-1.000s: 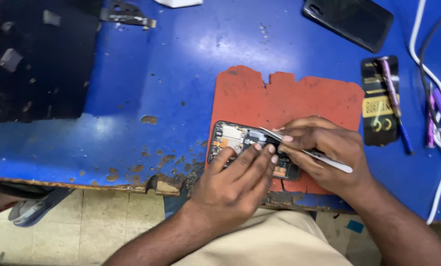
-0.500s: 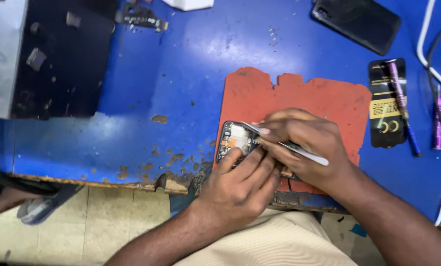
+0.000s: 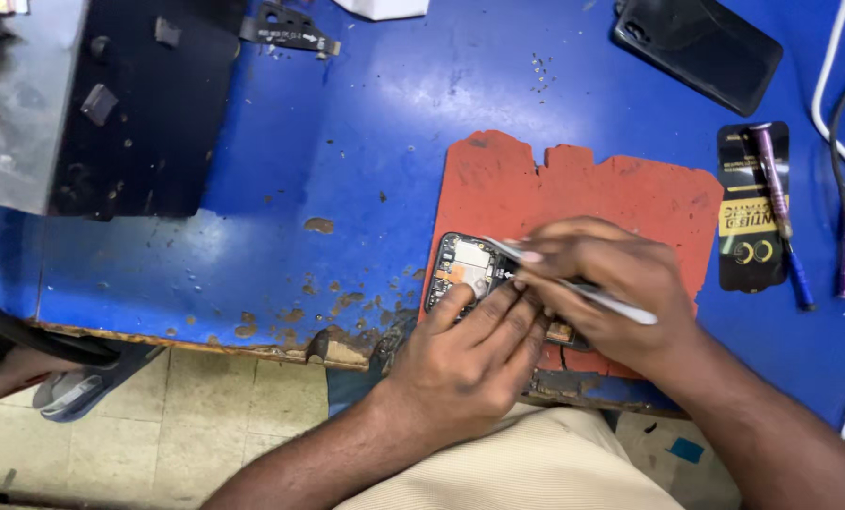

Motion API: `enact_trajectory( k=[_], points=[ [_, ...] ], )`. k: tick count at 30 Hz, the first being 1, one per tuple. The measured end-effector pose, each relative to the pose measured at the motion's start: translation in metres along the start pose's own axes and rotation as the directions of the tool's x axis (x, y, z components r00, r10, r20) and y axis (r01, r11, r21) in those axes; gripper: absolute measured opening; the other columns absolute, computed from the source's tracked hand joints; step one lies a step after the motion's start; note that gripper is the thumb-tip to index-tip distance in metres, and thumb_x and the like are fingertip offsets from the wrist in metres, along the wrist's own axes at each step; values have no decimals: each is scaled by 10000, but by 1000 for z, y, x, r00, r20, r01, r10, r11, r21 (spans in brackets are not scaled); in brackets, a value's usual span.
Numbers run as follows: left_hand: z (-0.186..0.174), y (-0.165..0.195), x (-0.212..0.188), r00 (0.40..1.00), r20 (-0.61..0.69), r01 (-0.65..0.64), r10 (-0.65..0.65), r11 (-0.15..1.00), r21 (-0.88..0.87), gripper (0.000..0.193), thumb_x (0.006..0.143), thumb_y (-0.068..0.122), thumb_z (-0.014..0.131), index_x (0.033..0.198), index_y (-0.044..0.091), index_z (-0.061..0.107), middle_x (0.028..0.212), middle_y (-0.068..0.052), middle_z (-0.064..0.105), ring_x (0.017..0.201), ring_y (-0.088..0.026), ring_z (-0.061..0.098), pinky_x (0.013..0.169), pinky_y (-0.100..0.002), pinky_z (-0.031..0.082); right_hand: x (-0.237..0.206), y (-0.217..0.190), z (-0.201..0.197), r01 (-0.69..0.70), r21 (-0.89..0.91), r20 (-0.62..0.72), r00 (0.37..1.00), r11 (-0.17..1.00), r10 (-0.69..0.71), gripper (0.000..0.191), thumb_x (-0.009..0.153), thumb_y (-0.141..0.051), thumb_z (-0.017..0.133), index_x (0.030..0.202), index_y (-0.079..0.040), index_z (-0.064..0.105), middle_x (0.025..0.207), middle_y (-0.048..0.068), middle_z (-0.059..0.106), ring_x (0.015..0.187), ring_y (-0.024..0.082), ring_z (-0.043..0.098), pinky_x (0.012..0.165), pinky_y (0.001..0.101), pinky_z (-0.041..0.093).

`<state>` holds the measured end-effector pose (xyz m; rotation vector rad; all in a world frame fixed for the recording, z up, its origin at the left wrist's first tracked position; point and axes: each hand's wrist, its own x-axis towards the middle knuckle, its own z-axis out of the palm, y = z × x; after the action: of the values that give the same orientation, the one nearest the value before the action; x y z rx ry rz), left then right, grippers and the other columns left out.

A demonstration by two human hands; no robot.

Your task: The person repairs a smartphone at a workbench. They unscrew and pry open the phone's back cover, disconnect and handle internal components, plug in a charging cable to test the phone, then use tweezers to work on the exposed internals and press a small part into place by hand.

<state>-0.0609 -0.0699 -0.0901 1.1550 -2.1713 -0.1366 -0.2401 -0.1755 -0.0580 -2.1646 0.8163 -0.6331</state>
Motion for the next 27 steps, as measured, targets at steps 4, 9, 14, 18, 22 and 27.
enact_trajectory(
  k=[4, 9, 14, 18, 22, 27],
  points=[
    [-2, 2, 0, 1000, -4, -7, 7, 1000, 1, 303, 922, 162, 641, 1125, -37, 747, 1200, -200, 718, 1172, -303, 662, 979, -445, 473, 3, -1, 6, 28, -65, -34, 999, 997, -30, 193, 839, -1, 820, 956, 11, 666, 1009, 149, 745, 977, 257, 765, 797, 335, 612],
    [1, 1, 2, 1000, 15, 2, -2, 999, -41, 270, 963, 138, 655, 1152, -37, 736, 1211, -203, 706, 1196, -295, 659, 958, -433, 456, -1, -3, 1, -8, -28, -19, 1000, 1000, 7, 178, 849, 7, 804, 972, 12, 676, 1001, 133, 743, 983, 257, 772, 821, 333, 629],
    [-3, 1, 0, 1000, 4, -1, 1, 1000, -20, 320, 903, 148, 647, 1136, -52, 738, 1202, -203, 712, 1185, -304, 659, 980, -443, 474, -3, -1, 8, -14, 19, -20, 1000, 1000, 14, 182, 855, 20, 799, 985, 22, 671, 1028, 155, 741, 957, 237, 770, 790, 313, 615],
    [-2, 0, 3, 1000, 28, -4, 5, 999, -51, 285, 930, 138, 647, 1125, -50, 738, 1194, -210, 712, 1183, -304, 668, 960, -447, 475, -6, 3, 7, -50, 45, -14, 999, 998, 51, 183, 843, 39, 785, 972, 29, 655, 1030, 165, 743, 943, 215, 767, 783, 296, 617],
    [-4, -1, 1, 1000, -14, -23, 23, 1000, -11, 271, 949, 133, 652, 1128, -52, 736, 1233, -227, 706, 1191, -316, 671, 969, -439, 490, -10, 2, 10, -152, 133, -112, 980, 979, 167, 170, 894, 53, 766, 949, 21, 608, 1047, 165, 747, 1036, 209, 753, 848, 301, 621],
    [-5, 0, -3, 999, -32, -41, 43, 999, 36, 251, 919, 123, 661, 1084, -50, 741, 1223, -228, 719, 1193, -317, 673, 988, -429, 512, -8, 0, 18, -210, 308, -126, 958, 928, 258, 220, 927, 37, 746, 1059, 22, 571, 1023, 134, 726, 981, 147, 743, 849, 288, 643]
  ],
)
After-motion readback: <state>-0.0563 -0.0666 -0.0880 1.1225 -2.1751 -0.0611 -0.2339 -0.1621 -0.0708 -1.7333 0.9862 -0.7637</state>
